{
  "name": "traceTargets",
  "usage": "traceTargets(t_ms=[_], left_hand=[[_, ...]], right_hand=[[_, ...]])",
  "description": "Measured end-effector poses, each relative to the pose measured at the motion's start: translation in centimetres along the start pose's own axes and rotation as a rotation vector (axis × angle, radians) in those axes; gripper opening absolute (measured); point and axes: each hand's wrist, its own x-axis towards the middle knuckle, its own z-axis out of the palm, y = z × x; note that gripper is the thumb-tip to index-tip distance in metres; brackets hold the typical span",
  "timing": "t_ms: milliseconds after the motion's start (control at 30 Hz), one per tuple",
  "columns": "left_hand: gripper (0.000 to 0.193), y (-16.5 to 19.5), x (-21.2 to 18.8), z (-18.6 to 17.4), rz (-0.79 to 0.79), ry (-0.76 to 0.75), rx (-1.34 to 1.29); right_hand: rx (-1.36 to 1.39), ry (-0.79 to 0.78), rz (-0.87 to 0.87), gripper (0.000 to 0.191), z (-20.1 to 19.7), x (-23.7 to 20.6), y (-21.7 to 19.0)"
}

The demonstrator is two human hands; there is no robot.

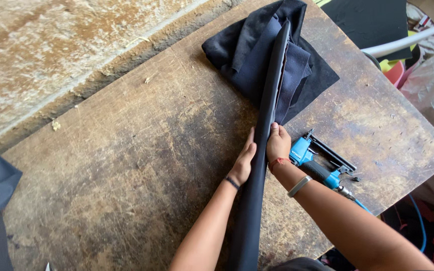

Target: The person wraps dark fabric around a long tapered wooden board on a workbench, pulling the fabric taut over the edges and folding it at the corners. They use a pneumatic nail gun to staple the fabric to the back of the board, working along its length and repositioning the board between staples.

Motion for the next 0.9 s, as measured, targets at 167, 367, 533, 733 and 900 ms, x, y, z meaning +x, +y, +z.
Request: traceTargets(t_ms=[167,367,533,733,900], left_hand=[[0.079,-1.3,7.3,0.0,0.115,-0.014,0.615],[0.075,0.0,7.2,0.8,0.093,0.020,0.579],[0.080,1.5,2.1,1.1,-0.151,0.099,0.572],[0.101,4.3,3.6,2.9,-0.543,0.055,0.913],[0.102,5.1,3.6,3.7,-0.511,0.042,0.951]], right_hand=[[0.092,-0.034,-0.047,0.031,-0.3,0.7,2.1],[0.218,-0.053,-0.021,0.032,-0.3,0.4,2.2],[0.245,-0.035,0.043,0.036,0.7,0.0,2.4],[-0.163,-0.265,0.074,0.037,-5.0,-0.9,1.0],[-1.051,-0.098,-0.602,0.091,-16.6,-2.9,2.1]])
